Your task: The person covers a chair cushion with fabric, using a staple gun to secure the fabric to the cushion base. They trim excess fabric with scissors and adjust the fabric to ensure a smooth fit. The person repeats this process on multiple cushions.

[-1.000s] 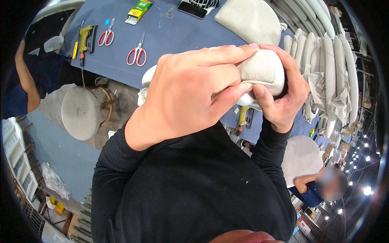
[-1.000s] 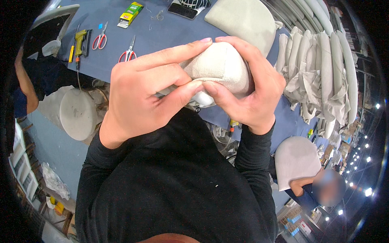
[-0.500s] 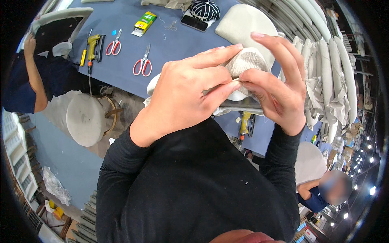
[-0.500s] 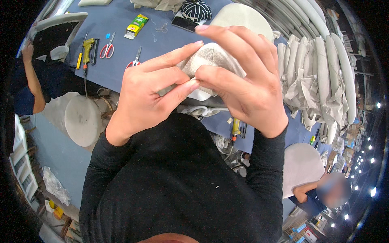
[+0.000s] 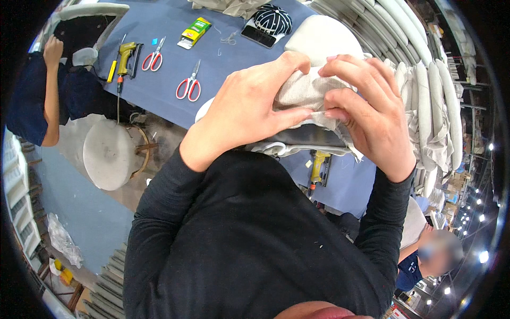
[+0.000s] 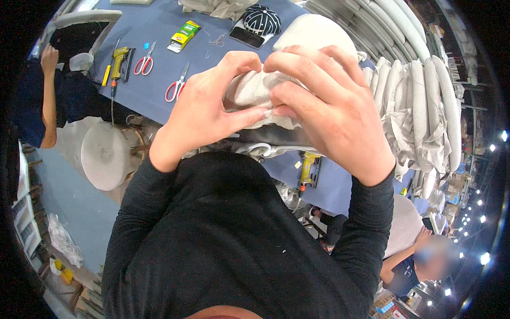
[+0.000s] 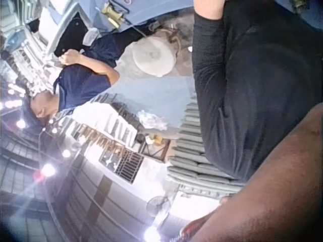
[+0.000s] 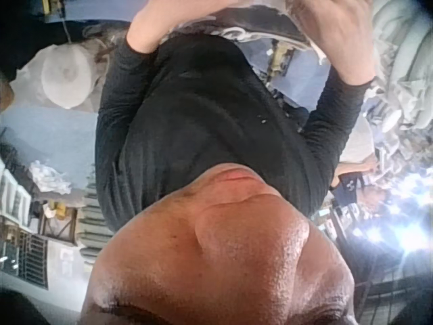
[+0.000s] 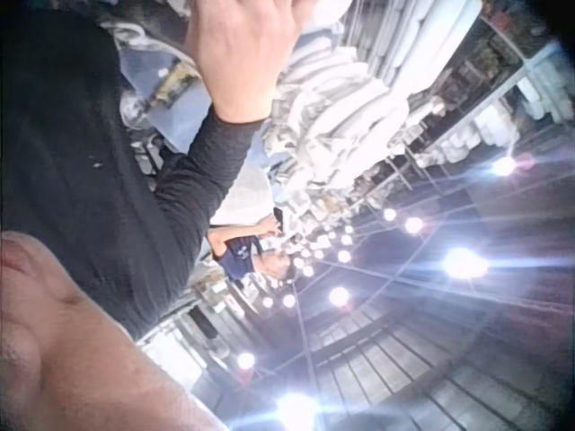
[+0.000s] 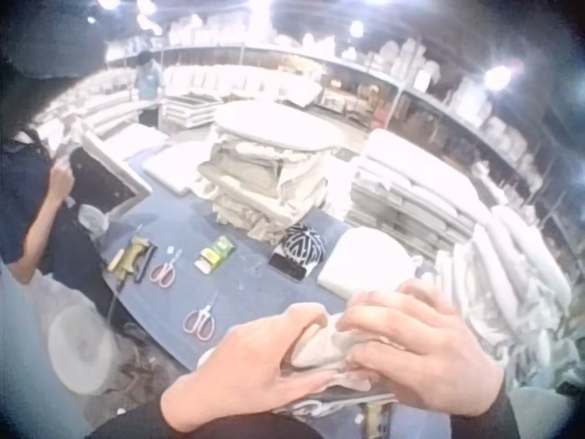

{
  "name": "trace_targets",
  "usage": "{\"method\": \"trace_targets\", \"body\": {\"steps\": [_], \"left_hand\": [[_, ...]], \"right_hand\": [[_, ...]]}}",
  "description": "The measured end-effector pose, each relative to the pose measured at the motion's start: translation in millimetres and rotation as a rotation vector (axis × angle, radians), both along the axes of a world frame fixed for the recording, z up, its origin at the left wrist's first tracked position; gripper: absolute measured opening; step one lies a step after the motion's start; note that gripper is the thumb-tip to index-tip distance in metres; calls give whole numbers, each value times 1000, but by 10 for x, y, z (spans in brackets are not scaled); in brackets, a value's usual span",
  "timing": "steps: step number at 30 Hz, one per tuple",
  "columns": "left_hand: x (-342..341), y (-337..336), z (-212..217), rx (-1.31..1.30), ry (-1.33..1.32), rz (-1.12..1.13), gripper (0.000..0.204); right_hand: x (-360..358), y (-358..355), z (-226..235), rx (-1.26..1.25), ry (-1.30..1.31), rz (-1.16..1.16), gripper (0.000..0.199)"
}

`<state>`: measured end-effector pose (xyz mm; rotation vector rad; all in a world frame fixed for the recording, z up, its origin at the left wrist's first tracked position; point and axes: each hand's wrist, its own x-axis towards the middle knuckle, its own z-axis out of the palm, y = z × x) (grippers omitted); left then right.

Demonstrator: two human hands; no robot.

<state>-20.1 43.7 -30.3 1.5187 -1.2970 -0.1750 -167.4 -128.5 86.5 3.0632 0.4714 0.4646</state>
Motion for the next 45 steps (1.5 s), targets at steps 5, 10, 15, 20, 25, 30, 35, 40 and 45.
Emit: {"method": "trace_targets", "body": {"steps": [5,10,15,20,25,30,35,40,45], "left_hand": [[-100,100,157,-236,-136,26,51],[-225,45,76,-254,-316,156,28],[-233,117,151,-219,77,36,29],[-90,-21,14,-258,133,-19,44],[-217,58,112,-289,-246,167,29],[-254,-10,132,-212,-206,143,12],[-201,54,218,-110,-88,60,13],[-122,65,229,-80,-96,19,16],[6,78,208,-33,6,-21,16]], "right_hand": [[43,-10,-12,35,-3,59,20],[76,-19,-20,85,-13,62,18],[44,-121,-161,332,-18,87,20],[37,-205,-239,440,-2,115,21],[30,-163,-209,353,-28,78,21],[27,-161,-254,452,-54,36,24],[111,-118,-674,849,-228,-86,53],[71,-141,-713,724,-115,-147,61],[135,-104,-722,661,-189,-203,48]]}}
